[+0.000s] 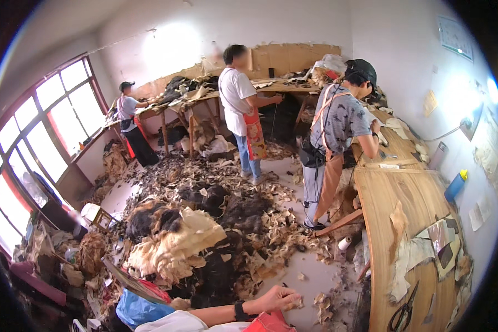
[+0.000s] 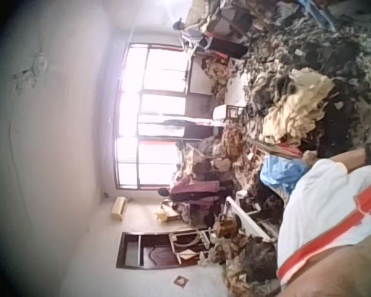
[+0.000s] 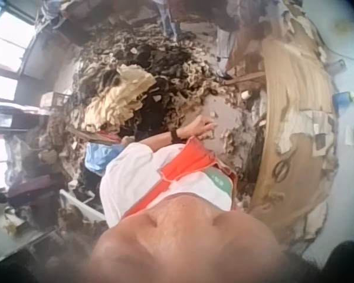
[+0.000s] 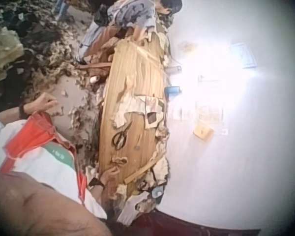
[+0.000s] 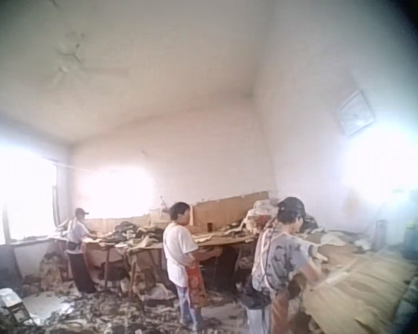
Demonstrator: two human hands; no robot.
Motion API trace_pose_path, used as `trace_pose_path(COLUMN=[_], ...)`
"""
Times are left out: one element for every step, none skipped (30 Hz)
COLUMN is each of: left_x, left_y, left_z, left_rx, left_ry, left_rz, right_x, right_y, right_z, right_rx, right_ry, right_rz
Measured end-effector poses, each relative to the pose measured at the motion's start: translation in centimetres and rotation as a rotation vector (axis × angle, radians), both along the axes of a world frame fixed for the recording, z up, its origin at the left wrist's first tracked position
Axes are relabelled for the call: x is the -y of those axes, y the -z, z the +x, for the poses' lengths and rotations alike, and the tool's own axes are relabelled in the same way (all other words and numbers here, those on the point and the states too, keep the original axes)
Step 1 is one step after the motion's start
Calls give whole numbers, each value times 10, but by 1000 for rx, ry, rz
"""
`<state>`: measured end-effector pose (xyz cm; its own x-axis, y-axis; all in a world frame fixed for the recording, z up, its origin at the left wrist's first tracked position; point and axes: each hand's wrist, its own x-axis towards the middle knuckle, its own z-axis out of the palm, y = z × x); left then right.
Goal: Cutting and trimming animal hides with a knife and scissors in a leather workshop.
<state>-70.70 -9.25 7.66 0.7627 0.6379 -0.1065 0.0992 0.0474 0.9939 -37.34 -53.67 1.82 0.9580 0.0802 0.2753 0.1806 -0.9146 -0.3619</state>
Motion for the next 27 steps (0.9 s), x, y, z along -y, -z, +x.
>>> trace_pose_path(left_x=[-2, -3, -7, -10, -11, -13, -15, -17, -18, -19, -19, -20, -22, -24, -26, -28, -28, -29, -29, -32, -34, -35, -35, -36, -37, -38, -39], left_y=[3, -2, -9, -15, -18, -21, -22, -18, -10, -4, -4, -5, -6, -5, -3, -1, 2, 5, 8, 9, 9, 8, 8, 6, 5, 4, 4], left_z=[0, -1, -1, 0, -2, -3, -4, -6, -8, -10, -9, -9, -9, -9, -9, -8, -7, -6, -5, -5, -5, -6, -4, -2, -1, -1, -1], left_rx=[-10, -7, -35, -63, -64, -71, -78, -79, -77, -75, -70, -63, -54, -47, -43, -46, -40, -34, -27, -23, -25, -29, -27, 16, 59, 59, 43], left_ry=[-12, -16, 20, 54, 62, 80, 97, 94, 91, 87, 85, 89, 92, 88, 89, 85, 76, 65, 53, 46, 66, 86, 85, 81, 76, 74, 90], left_rz=[-39, -37, -58, -79, -80, -72, -65, -65, -53, -42, -47, -40, -30, -33, 14, 55, 52, 75, 99, 99, 128, 157, 154, 190, 227, 225, 231], right_x=[7, 11, 16, 21, 24, 27, 30, 26, 20, 15, 15, 18, 19, 24, 29, 29, 27, 22, 17, 8, -1, -8, -8, -10, -11, -10, -9], right_y=[-2, 1, 6, 11, 14, 17, 19, 15, 8, 5, 3, 4, 6, 10, 13, 13, 10, 4, -2, -13, -27, -34, -32, -30, -29, -28, -28], right_z=[-3, 3, 6, 12, 11, 11, 11, 10, 10, 10, 9, 7, 7, 10, 10, 15, 15, 10, 4, -3, -9, -10, -5, -3, -1, 0, 1], right_rx=[13, 16, 30, 45, 55, 66, 77, 75, 21, -33, -28, -36, -43, -36, -33, -35, -29, -62, -95, -91, -132, -175, -173, -158, -144, -130, -116], right_ry=[24, 21, 33, 42, 51, 59, 65, 62, 80, 95, 93, 133, 173, 168, 149, 123, 115, 120, 125, 119, 122, 125, 125, 124, 122, 120, 117], right_rz=[-18, -15, -22, -28, -35, -42, -49, -49, -37, -26, -31, -68, -103, -105, -84, -70, -72, -61, -50, -49, -41, -32, -35, -40, -46, -50, -55])
